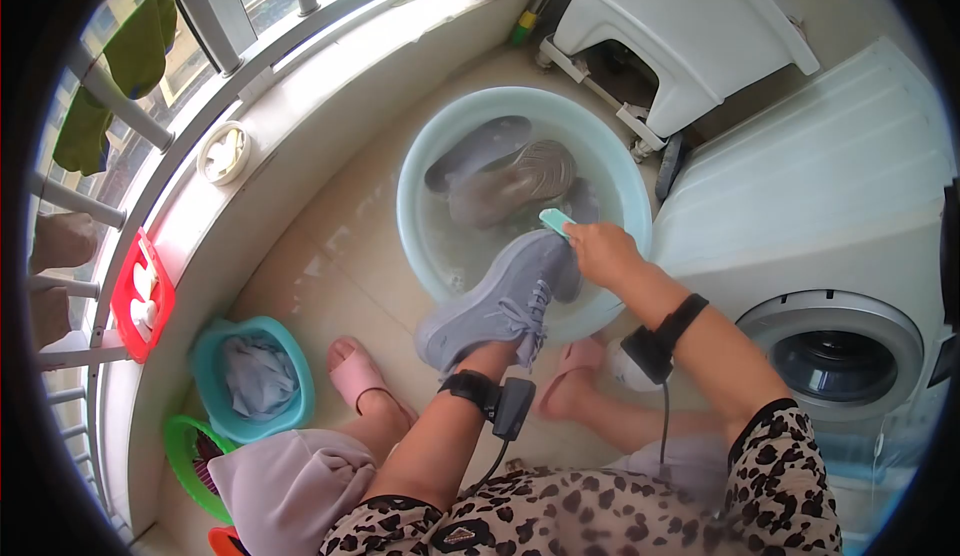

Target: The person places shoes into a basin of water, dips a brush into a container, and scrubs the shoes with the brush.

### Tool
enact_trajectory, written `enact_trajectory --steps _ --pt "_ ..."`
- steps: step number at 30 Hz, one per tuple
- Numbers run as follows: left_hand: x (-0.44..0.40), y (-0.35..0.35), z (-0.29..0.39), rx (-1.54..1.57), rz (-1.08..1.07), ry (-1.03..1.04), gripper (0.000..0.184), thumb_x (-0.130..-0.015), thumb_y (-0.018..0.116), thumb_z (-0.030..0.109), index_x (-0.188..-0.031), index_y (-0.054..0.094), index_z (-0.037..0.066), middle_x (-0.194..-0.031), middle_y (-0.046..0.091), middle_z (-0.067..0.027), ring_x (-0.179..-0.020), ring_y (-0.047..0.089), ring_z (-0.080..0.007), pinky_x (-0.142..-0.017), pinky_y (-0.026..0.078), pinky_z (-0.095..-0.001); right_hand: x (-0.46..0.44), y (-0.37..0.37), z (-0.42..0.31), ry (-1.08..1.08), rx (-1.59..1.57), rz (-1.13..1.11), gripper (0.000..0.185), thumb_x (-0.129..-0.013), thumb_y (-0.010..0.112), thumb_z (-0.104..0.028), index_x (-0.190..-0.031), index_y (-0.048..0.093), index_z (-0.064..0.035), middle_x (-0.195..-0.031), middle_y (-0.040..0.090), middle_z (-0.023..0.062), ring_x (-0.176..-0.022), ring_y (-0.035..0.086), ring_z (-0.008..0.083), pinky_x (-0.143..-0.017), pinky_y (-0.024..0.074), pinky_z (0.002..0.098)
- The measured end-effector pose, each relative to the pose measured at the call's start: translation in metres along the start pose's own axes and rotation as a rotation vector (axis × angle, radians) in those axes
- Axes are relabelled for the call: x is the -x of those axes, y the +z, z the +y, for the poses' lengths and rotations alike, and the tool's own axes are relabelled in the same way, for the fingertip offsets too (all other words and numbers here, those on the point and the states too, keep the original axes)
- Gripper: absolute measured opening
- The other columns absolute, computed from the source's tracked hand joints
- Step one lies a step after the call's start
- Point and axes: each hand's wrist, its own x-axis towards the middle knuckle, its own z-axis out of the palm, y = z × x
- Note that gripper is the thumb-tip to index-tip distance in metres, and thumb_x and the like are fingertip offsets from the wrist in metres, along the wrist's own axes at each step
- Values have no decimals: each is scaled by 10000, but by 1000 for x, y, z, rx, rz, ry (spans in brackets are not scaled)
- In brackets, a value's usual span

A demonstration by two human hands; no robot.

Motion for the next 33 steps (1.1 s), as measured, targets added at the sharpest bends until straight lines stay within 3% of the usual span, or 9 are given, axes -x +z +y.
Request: enact_trajectory --steps 1,2,6,9,16,19,24,30,33 --pt "5 0 -3 -15 0 -3 307 -977 403 212 -1214 500 43 -1128 565 -83 -978 537 -190 -847 448 -281 -3 6 2 67 14 -21 341 -871 519 -132 -1204 583 -93 -832 653 156 -766 635 323 -647 485 433" --pt "11 -1 -9 -19 0 -10 307 -977 403 213 -1214 500 43 -1127 565 -84 -977 537 -191 -846 449 -282 4 29 4 -229 -97 160 334 -873 523 -133 -1200 582 -93 -828 651 173 -757 634 327 -641 487 432" --pt "18 7 -19 -48 -14 -34 308 -977 403 215 -1213 499 42 -1127 565 -86 -972 539 -195 -843 451 -287 35 15 -38 -295 -95 -29 320 -887 534 -157 -1194 575 -76 -783 621 221 -732 610 373 -640 484 437" --pt "21 6 -20 -59 -12 -35 309 -977 403 216 -1213 499 42 -1126 566 -87 -969 541 -198 -840 454 -290 12 12 10 112 -18 -10 338 -877 538 -148 -1208 569 -82 -755 605 196 -731 603 368 -634 487 426" --pt "15 12 -14 -59 -9 -16 310 -977 403 219 -1212 498 41 -1125 566 -90 -962 545 -204 -833 458 -298 57 31 -30 -313 -209 106 327 -898 476 -140 -1212 548 -83 -761 631 211 -691 621 385 -594 492 465" --pt "-8 24 8 -60 -11 11 311 -976 403 220 -1212 497 40 -1125 566 -91 -958 547 -207 -830 461 -301 36 31 17 70 -218 135 360 -882 522 -120 -1239 557 -84 -867 626 207 -768 604 364 -640 467 426" --pt "20 9 -18 -54 -6 -27 312 -976 403 222 -1211 497 39 -1124 567 -94 -953 549 -212 -825 464 -306 81 30 -37 -332 -342 115 356 -872 531 -115 -1222 553 -49 -742 608 179 -668 591 375 -591 482 440" --pt "-2 18 -3 -64 -11 -18 313 -976 403 225 -1210 496 38 -1123 567 -96 -946 553 -217 -820 468 -313 60 36 28 -17 -196 88 426 -846 534 -73 -1272 524 -68 -801 627 154 -695 596 348 -638 487 412" --pt "29 1 -34 -76 -14 -102 314 -976 403 226 -1209 496 38 -1122 567 -98 -943 554 -220 -817 470 -316 78 29 -35 -286 -346 -53 422 -845 536 -71 -1267 522 -57 -781 623 144 -668 590 333 -613 486 411"
